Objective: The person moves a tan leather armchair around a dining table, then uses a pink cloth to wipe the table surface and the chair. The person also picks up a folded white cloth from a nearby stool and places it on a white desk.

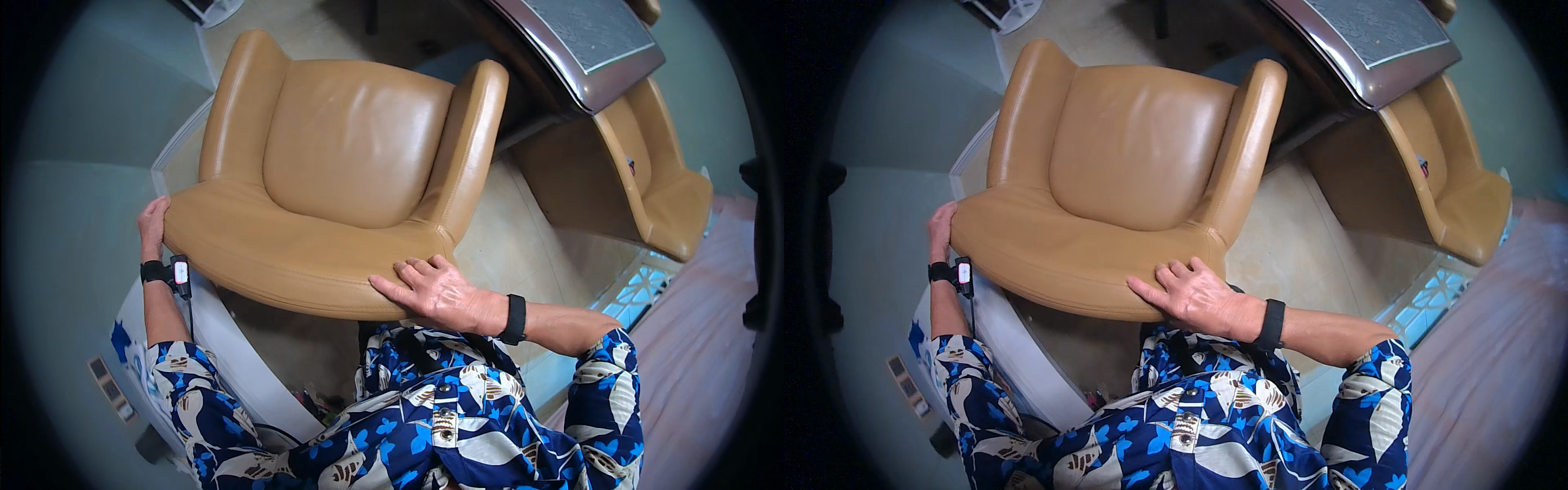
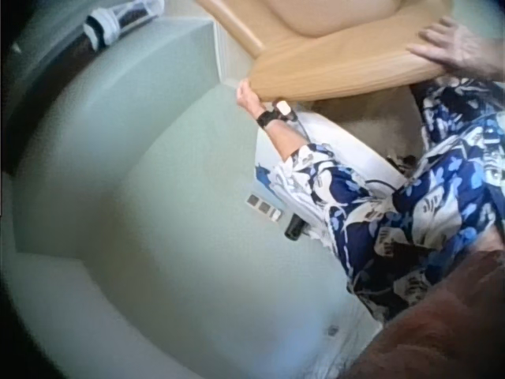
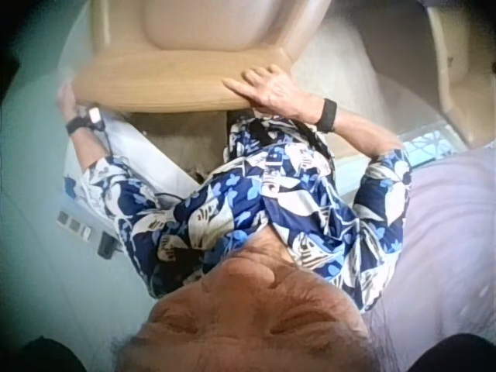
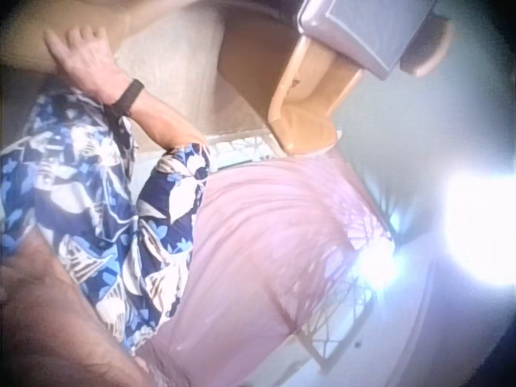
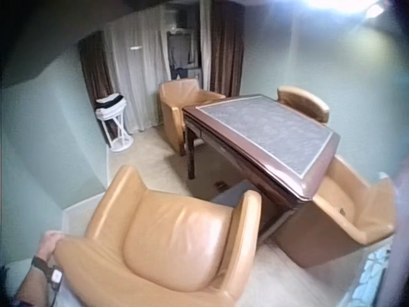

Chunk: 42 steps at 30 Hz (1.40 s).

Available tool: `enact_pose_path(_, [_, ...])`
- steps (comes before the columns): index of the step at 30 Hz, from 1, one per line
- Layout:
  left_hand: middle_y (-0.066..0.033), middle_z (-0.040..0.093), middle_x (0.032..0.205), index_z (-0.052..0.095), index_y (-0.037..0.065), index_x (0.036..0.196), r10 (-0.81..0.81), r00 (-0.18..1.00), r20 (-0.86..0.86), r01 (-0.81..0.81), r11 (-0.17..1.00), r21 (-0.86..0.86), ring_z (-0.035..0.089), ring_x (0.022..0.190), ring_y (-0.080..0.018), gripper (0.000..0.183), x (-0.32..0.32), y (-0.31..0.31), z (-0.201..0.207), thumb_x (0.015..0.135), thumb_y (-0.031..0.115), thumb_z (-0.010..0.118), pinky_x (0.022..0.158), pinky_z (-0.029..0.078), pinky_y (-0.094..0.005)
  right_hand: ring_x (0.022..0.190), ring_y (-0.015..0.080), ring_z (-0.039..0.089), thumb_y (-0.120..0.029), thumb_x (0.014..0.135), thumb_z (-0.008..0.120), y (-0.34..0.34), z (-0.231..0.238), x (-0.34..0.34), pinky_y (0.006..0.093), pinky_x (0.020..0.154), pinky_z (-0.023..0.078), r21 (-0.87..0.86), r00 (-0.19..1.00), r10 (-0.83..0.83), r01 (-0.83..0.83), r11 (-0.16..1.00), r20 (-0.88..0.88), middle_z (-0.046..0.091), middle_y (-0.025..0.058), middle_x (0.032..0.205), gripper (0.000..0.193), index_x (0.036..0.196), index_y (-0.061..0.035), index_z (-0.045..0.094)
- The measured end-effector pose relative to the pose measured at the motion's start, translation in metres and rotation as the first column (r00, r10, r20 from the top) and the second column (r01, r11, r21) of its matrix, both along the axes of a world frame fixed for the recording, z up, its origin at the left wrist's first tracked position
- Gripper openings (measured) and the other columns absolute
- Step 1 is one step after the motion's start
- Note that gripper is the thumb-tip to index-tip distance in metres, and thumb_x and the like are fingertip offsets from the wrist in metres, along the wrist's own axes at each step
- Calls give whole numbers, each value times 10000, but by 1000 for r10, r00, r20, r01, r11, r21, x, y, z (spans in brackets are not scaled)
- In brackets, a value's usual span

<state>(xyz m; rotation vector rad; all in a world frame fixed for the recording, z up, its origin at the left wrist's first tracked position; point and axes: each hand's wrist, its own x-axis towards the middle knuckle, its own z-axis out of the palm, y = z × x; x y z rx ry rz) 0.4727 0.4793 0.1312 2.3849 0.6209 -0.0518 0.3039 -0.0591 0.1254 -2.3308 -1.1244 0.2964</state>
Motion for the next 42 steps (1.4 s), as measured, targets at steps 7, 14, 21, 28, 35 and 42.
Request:
enact_pose_path(7, [-66, 660, 973, 652, -11, 1023, 128, 990, 60, -122, 989, -84, 583, 897, -132, 324, -13, 13, -5, 801, 225, 635, 822, 447, -248, 1029, 289, 550, -207, 718, 646, -22, 15, 57, 401, 825, 423, -58, 987, 140, -145, 988, -75, 536, 176, 1137, 711, 1362, -113, 362])
enact_pose_path(14, [-72, 663, 964, 647, -28, 1021, 199, 976, 87, -196, 980, -47, 590, 885, -137, 324, -31, 3, -23, 806, 213, 627, 829, 448, -254, 921, 247, 560, -177, 681, 673, -16, 4, 97, 365, 762, 419, -35, 988, 156, -157, 987, -11, 546, 113, 1041, 711, 1339, -155, 404])
enact_pose_path(21, [-74, 664, 976, 643, -27, 1037, 225, 973, 51, -224, 974, -17, 590, 894, -140, 335, -50, 36, -40, 821, 228, 612, 830, 445, -256, 899, 263, 556, -233, 542, 761, 3, -10, 114, 384, 778, 436, -49, 971, 214, -220, 974, -104, 540, 95, 996, 891, 1347, -157, 386])
enact_pose_path(28, [-82, 672, 930, 657, -28, 990, 233, 972, 37, -235, 970, 54, 595, 876, -141, 340, -58, 41, -32, 816, 259, 608, 818, 445, -254, 944, 280, 548, -219, 517, 768, 10, -22, 129, 390, 822, 439, 39, 965, 238, -235, 971, -108, 544, 105, 1084, 906, 1341, -155, 399])
enact_pose_path(35, [-77, 657, 901, 642, -38, 995, 313, 950, 5, -313, 950, 6, 574, 846, -145, 355, -97, 52, -45, 839, 273, 575, 804, 445, -278, 928, 287, 539, -200, 513, 767, 23, -11, 171, 391, 790, 436, 44, 918, 337, -335, 941, -209, 547, 108, 1027, 862, 1301, -107, 430])
enact_pose_path(42, [-49, 616, 873, 622, -41, 911, 461, 885, -59, -462, 887, 5, 532, 811, -134, 311, -179, 74, -52, 883, 252, 521, 757, 436, -293, 961, 312, 526, -345, 614, 771, 38, -34, 200, 401, 846, 432, 227, 921, 296, -241, 944, -255, 548, 127, 1006, 707, 1199, -53, 500])
